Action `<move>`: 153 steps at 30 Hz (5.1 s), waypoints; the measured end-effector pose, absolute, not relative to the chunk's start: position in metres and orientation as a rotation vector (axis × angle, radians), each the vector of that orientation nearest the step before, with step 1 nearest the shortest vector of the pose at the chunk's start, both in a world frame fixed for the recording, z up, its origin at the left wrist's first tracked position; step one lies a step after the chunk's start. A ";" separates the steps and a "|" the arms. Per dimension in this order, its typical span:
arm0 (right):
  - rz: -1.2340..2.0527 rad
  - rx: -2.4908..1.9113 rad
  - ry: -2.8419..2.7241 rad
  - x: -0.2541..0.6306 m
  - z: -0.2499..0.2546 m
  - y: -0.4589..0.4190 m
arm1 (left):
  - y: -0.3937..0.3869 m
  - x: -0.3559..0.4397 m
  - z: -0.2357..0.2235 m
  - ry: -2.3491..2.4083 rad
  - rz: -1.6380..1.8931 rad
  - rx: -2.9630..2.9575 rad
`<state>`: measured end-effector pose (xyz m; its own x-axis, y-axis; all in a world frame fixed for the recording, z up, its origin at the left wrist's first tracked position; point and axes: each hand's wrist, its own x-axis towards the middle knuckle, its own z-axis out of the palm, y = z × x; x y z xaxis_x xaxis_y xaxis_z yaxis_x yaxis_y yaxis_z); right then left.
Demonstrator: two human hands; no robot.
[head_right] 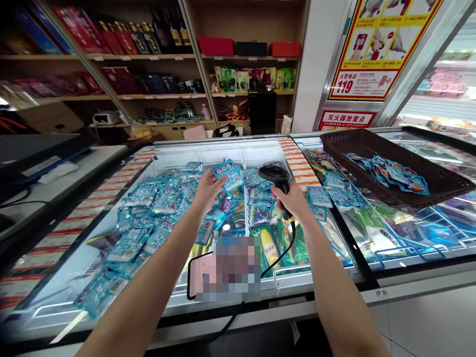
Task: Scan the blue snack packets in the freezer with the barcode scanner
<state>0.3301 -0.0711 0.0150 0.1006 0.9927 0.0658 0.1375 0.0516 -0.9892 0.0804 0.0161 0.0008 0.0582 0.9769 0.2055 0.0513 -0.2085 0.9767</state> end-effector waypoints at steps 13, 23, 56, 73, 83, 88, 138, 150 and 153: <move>0.874 -1.442 -1.415 0.329 0.015 -0.080 | 0.025 0.084 -0.021 0.848 1.269 1.212; 0.886 -1.438 -1.423 0.323 0.019 -0.089 | 0.023 0.094 -0.019 0.841 1.276 1.135; 0.999 -1.342 -1.356 0.330 0.006 -0.078 | 0.013 0.086 -0.014 1.215 0.856 2.340; 1.000 -1.324 -1.387 0.329 0.000 -0.081 | -0.096 0.025 0.017 0.827 -0.045 2.420; 1.018 -1.326 -1.380 0.327 0.000 -0.081 | -0.102 0.029 0.007 0.877 -0.038 2.456; 1.030 -1.295 -1.389 0.327 0.004 -0.083 | -0.102 0.027 0.010 0.874 -0.027 2.451; 1.034 -1.292 -1.390 0.332 0.007 -0.085 | -0.052 0.047 0.024 1.136 0.555 2.498; 1.081 -1.367 -1.173 0.336 -0.004 -0.077 | -0.120 0.054 0.025 0.933 0.229 2.515; 1.109 -1.384 -1.082 0.338 -0.008 -0.075 | -0.139 0.050 0.023 0.945 0.123 2.487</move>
<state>0.3379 -0.0746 -0.0080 0.1743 0.9820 -0.0727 0.0485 -0.0823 -0.9954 0.0497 -0.1386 0.0233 0.7582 0.6469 -0.0818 0.6044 -0.6502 0.4603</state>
